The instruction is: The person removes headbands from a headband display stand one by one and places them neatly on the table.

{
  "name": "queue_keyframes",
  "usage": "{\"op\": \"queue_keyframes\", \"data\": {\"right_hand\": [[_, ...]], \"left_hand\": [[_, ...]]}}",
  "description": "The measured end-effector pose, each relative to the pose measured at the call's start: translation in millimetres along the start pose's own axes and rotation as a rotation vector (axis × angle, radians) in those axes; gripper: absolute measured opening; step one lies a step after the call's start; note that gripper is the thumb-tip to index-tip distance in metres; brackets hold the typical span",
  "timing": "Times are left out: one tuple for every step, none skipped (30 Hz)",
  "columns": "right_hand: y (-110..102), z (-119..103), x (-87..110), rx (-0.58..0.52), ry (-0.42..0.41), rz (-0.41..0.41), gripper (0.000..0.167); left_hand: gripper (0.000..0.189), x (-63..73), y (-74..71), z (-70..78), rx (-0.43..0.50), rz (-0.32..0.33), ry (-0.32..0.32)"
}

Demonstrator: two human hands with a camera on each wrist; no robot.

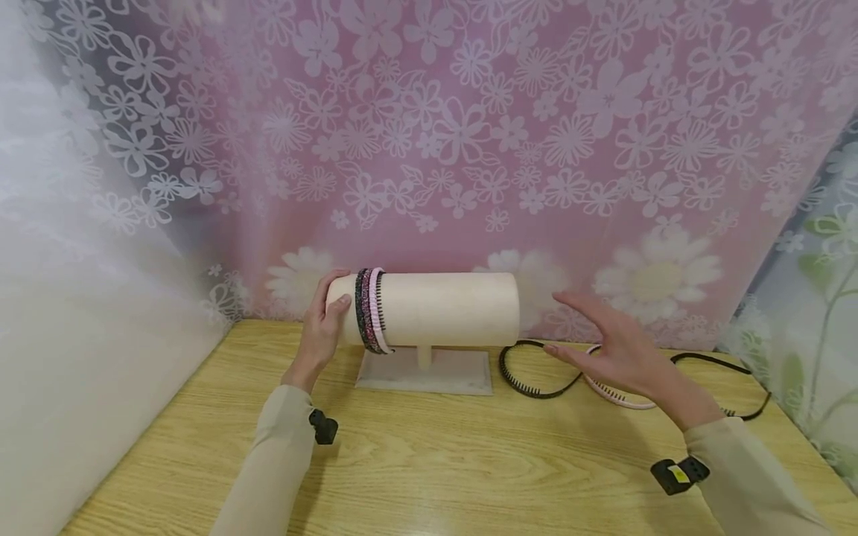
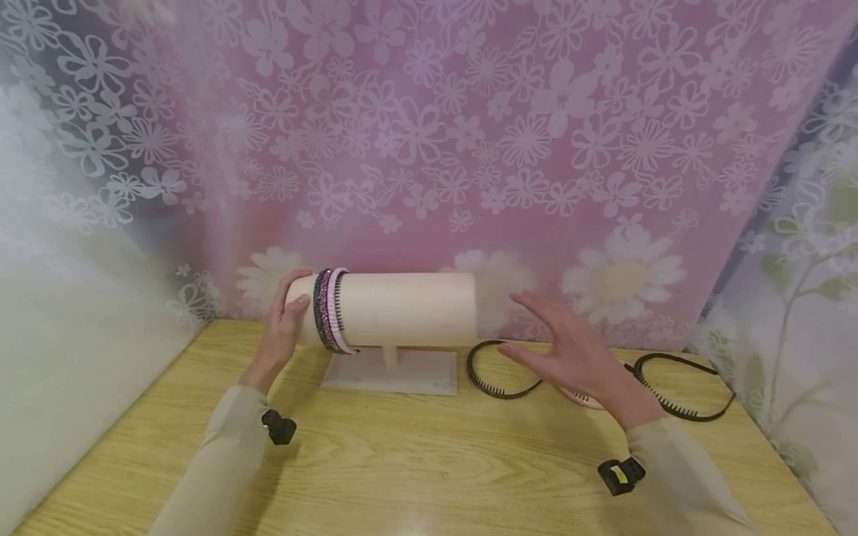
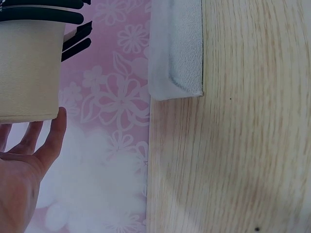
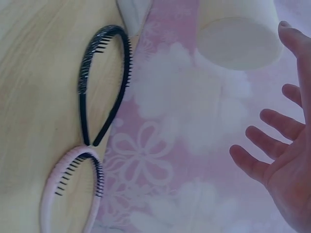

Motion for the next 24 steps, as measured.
{"op": "queue_keyframes", "data": {"right_hand": [[-1, -1, -2.2, 0.000, -0.001, 0.000, 0.080], [-1, -3, -4.1, -0.001, 0.004, -0.003, 0.081], [-2, -4, -5.9, -0.001, 0.009, -0.006, 0.081], [-2, -6, -7.5, -0.003, 0.015, -0.012, 0.082], [-2, -8, -9.3, -0.002, 0.023, -0.017, 0.082], [-2, -9, -11.2, -0.002, 0.031, -0.022, 0.082], [-2, -11, -13.2, -0.003, 0.034, -0.032, 0.082], [-2, -12, -14.9, -0.007, 0.034, -0.042, 0.082], [-2, -14, -16.8, -0.012, 0.033, -0.048, 0.082], [-1, -16, -18.6, -0.014, 0.031, -0.050, 0.082], [-1, -17, -20.6, -0.017, 0.026, -0.049, 0.082], [-1, -18, -22.8, -0.020, 0.014, -0.044, 0.082], [0, -20, -24.9, -0.021, 0.000, -0.039, 0.083], [0, -21, -27.0, -0.021, -0.011, -0.030, 0.083], [1, -22, -29.3, -0.022, -0.020, -0.021, 0.083], [1, -23, -31.3, -0.021, -0.024, -0.016, 0.083], [2, -24, -33.4, -0.020, -0.028, -0.016, 0.082], [2, -25, -35.3, -0.015, -0.032, -0.018, 0.082], [3, -26, -37.1, -0.012, -0.030, -0.024, 0.082], [4, -28, -38.9, -0.009, -0.029, -0.028, 0.082], [4, -29, -40.6, -0.003, -0.031, -0.031, 0.082], [5, -30, -42.3, 0.006, -0.036, -0.034, 0.082], [6, -31, -44.1, 0.012, -0.045, -0.034, 0.082], [6, -32, -45.7, 0.018, -0.055, -0.033, 0.082]], "left_hand": [[0.049, 0.1, -0.3, -0.2, -0.003, 0.001, 0.001], [0.049, 0.1, -0.5, -0.3, -0.003, 0.002, 0.002], [0.049, 0.1, -0.6, -0.5, -0.002, 0.003, 0.003], [0.049, 0.1, -0.6, -0.6, -0.001, 0.002, 0.003], [0.049, 0.0, -0.5, -0.7, 0.001, 0.002, 0.002], [0.049, 0.1, -0.5, -0.7, 0.003, 0.002, 0.001], [0.049, 0.0, -0.4, -0.7, 0.005, 0.002, 0.000], [0.049, -0.1, -0.4, -0.7, 0.006, 0.001, -0.001], [0.049, 0.1, -0.4, -0.6, 0.005, 0.000, -0.002], [0.049, 0.2, -0.4, -0.5, 0.003, -0.001, -0.002], [0.049, 0.3, -0.5, -0.3, 0.001, 0.000, -0.001], [0.049, 0.3, -0.5, 0.0, -0.001, 0.001, 0.001], [0.049, 0.3, -0.6, 0.3, -0.002, 0.001, 0.003], [0.048, 0.1, -0.8, 0.6, -0.004, 0.002, 0.006], [0.048, 0.1, -1.0, 1.2, -0.005, 0.002, 0.007], [0.048, 0.0, -1.2, 1.7, -0.005, 0.002, 0.008], [0.048, 0.0, -1.3, 2.2, -0.005, 0.003, 0.008], [0.048, -0.1, -1.4, 2.6, -0.005, 0.003, 0.007], [0.048, 0.0, -1.4, 3.0, -0.007, 0.002, 0.006], [0.048, 0.2, -1.4, 3.4, -0.009, 0.002, 0.005], [0.048, 0.4, -1.3, 3.7, -0.009, 0.000, 0.003], [0.048, 0.5, -1.2, 3.9, -0.012, -0.001, 0.001], [0.048, 0.7, -1.0, 4.0, -0.014, 0.000, -0.001], [0.048, 0.9, -0.8, 4.0, -0.015, -0.001, -0.003]]}}
Point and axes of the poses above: each hand's wrist, its own x-axis away from the middle knuckle, its own y-axis out of the palm, z = x × y, the point moved 2 cm from there along -x, towards the middle knuckle
